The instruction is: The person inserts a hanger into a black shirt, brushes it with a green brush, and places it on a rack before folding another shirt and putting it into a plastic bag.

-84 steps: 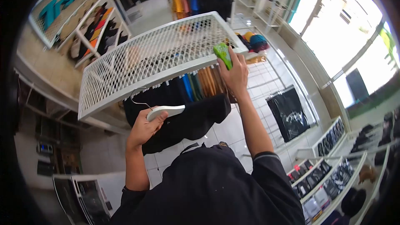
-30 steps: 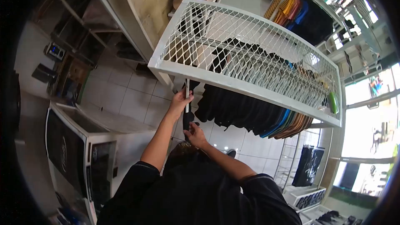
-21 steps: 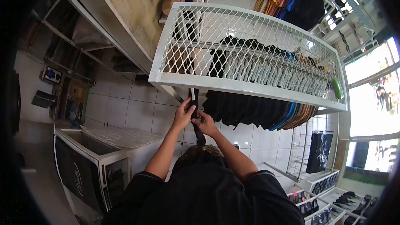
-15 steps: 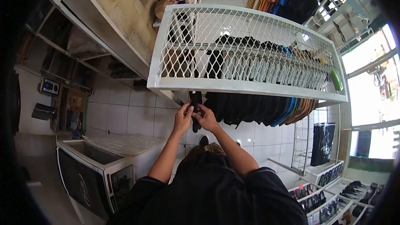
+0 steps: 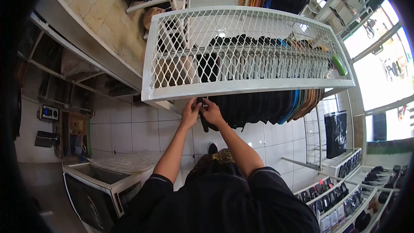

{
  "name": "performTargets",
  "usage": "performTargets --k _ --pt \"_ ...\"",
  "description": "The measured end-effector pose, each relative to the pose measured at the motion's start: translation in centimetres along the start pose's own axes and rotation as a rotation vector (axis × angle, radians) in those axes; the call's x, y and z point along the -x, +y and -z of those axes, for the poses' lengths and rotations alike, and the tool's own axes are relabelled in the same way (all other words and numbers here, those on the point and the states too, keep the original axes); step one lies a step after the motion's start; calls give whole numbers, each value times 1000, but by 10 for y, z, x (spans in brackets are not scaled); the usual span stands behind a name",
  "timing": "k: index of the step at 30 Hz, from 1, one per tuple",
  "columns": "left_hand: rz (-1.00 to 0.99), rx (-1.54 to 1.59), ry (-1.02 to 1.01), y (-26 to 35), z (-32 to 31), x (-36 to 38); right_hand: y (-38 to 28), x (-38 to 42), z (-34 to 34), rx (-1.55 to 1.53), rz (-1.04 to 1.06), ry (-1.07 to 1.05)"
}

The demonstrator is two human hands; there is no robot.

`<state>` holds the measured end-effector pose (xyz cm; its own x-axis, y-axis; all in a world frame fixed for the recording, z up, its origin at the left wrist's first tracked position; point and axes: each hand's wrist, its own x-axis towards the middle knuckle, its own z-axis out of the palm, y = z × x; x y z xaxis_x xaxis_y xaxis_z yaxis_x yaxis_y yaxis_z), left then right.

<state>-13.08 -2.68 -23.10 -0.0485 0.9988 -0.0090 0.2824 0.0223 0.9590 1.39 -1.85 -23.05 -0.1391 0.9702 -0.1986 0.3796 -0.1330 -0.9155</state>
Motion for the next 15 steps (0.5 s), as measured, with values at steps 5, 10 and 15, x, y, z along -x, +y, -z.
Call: performTargets --k 5,10,15 --pt "93 217 5 -39 -34 -26 -19 24 17 463 208 178" --pt "58 126 67 -5 -58 -26 -11 47 45 571 178 433" --pt "72 -83 -156 -19 -87 -45 5 59 64 616 238 426"
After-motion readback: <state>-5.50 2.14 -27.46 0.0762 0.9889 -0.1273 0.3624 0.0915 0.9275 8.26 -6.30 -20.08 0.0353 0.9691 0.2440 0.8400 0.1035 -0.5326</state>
